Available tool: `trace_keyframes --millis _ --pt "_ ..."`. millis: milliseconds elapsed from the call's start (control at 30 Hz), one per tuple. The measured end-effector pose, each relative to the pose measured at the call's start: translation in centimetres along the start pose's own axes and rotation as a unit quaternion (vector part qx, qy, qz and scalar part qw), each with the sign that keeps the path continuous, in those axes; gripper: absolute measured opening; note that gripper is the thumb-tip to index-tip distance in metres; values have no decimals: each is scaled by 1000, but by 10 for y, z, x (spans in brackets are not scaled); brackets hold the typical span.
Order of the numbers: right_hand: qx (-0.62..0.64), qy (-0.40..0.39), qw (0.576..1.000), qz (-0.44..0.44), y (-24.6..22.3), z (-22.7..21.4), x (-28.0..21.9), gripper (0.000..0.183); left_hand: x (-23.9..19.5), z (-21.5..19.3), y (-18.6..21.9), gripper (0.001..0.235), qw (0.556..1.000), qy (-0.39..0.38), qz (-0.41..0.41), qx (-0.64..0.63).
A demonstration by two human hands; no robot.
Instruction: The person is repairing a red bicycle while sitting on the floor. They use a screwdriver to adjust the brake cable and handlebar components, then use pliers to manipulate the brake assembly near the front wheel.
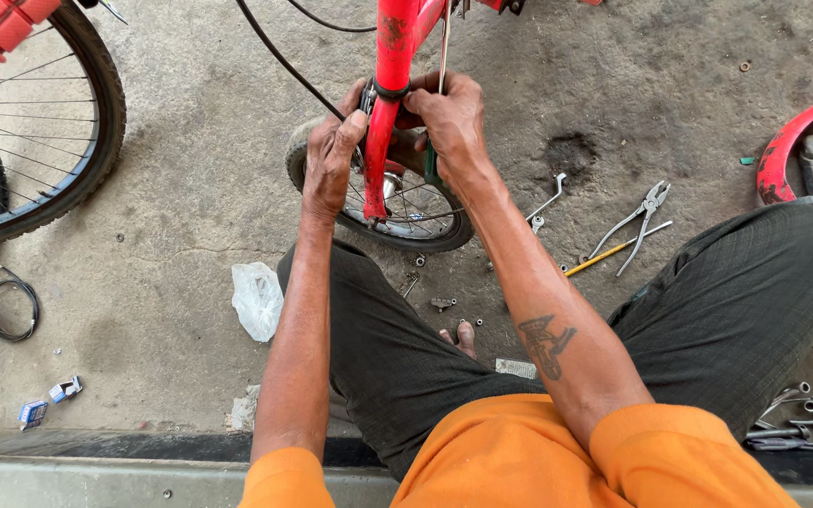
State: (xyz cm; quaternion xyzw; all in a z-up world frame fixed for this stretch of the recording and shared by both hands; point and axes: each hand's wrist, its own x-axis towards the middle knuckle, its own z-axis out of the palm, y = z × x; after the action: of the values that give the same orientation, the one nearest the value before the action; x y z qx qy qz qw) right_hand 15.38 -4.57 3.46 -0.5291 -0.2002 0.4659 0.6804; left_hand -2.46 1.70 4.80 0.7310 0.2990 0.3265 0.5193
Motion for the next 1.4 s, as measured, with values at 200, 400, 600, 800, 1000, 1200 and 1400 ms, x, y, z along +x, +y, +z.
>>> trace_keyframes --millis 200,400,600,800,1000,1200,1400 --pt "75 -3 997 25 5 -1 7 10 3 -3 6 65 999 -8 -33 7" --pt "88 14 994 68 3 -4 5 10 -2 3 10 64 1000 -5 -14 20" --pt "79 -6 993 83 -5 -5 -2 13 -6 10 5 64 999 29 -18 33" --pt "83 -19 995 50 -7 -4 0 10 -1 5 5 62 995 26 -56 77" --pt "73 1 996 59 -3 -2 4 8 2 3 11 61 999 7 -28 41" --pt "92 20 987 132 1 -2 12 13 2 4 11 59 999 12 -28 22" --pt "88 11 990 111 5 -4 10 15 8 8 -5 51 999 38 4 36"
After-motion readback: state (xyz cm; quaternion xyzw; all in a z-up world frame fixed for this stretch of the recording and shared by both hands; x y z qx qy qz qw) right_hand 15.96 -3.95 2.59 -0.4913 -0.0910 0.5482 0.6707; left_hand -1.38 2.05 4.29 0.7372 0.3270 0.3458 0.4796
